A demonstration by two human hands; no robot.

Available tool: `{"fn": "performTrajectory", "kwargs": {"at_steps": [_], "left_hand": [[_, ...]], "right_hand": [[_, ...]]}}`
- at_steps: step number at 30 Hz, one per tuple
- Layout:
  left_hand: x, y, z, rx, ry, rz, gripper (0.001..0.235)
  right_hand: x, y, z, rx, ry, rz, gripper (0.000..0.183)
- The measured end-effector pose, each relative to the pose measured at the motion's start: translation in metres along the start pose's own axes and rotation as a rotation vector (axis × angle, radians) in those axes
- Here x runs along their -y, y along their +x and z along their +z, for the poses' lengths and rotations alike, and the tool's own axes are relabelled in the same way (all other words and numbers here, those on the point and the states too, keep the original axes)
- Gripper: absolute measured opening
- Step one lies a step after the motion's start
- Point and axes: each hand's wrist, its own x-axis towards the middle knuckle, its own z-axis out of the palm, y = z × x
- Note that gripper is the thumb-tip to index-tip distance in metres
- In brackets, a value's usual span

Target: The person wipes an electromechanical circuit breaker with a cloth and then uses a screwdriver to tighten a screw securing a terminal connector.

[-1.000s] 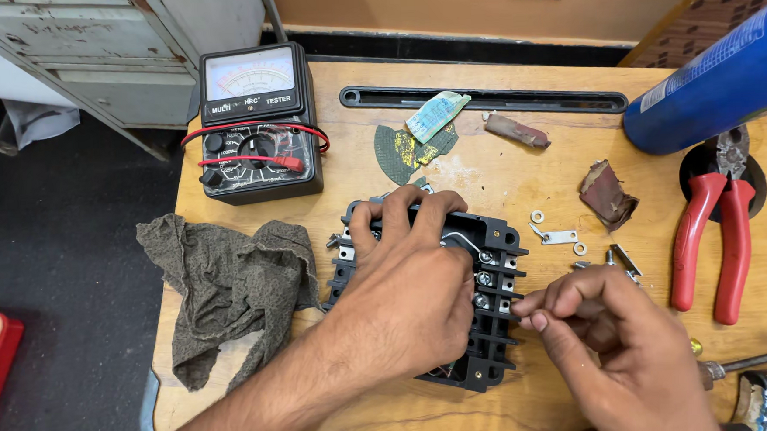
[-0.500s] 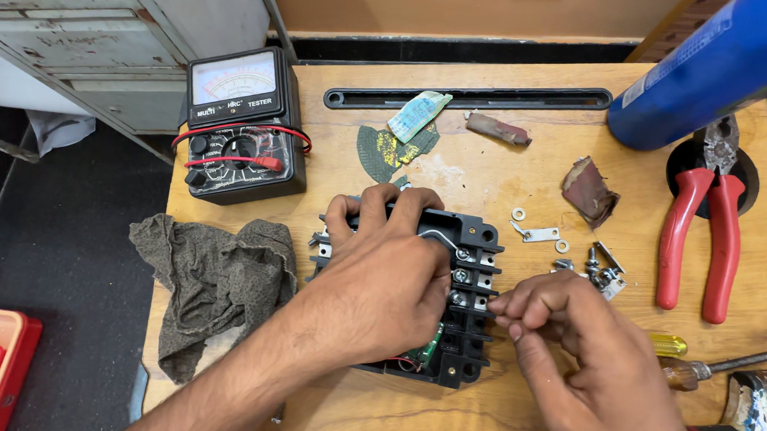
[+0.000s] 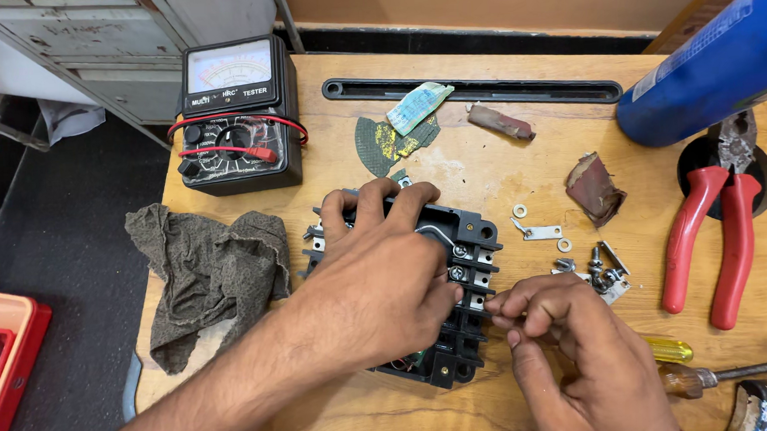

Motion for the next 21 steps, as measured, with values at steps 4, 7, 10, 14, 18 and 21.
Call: {"fn": "performTrajectory", "kwargs": {"at_steps": [4,7,10,14,18,21], "left_hand": [[-0.006,0.001,0.000,0.000,-0.015,-0.051,0.026],[-0.012,0.004,0.001,-0.003,0.016,-0.066,0.028],[-0.013,0.003,-0.003,-0.034,0.040,-0.042,0.026],[-0.010,0.003,-0.008,0.042,0.001,-0.033,0.021],[-0.004,0.000,-0.007,-0.036,-0.017,0.043,0.022],[-0.002,-0.002,-0.003,-0.057,-0.019,0.055,0.023]], "right_hand": [[0.001,0.000,0.000,-0.005,-0.033,-0.010,0.021],[0.003,0.000,0.000,-0.002,-0.031,-0.005,0.020],[0.003,0.000,0.000,0.004,-0.030,0.004,0.020],[0.003,0.001,-0.002,0.011,-0.040,-0.003,0.020],[0.001,0.000,-0.004,0.025,-0.028,-0.012,0.021],[-0.001,0.000,-0.004,0.034,0.014,-0.010,0.021]]}}
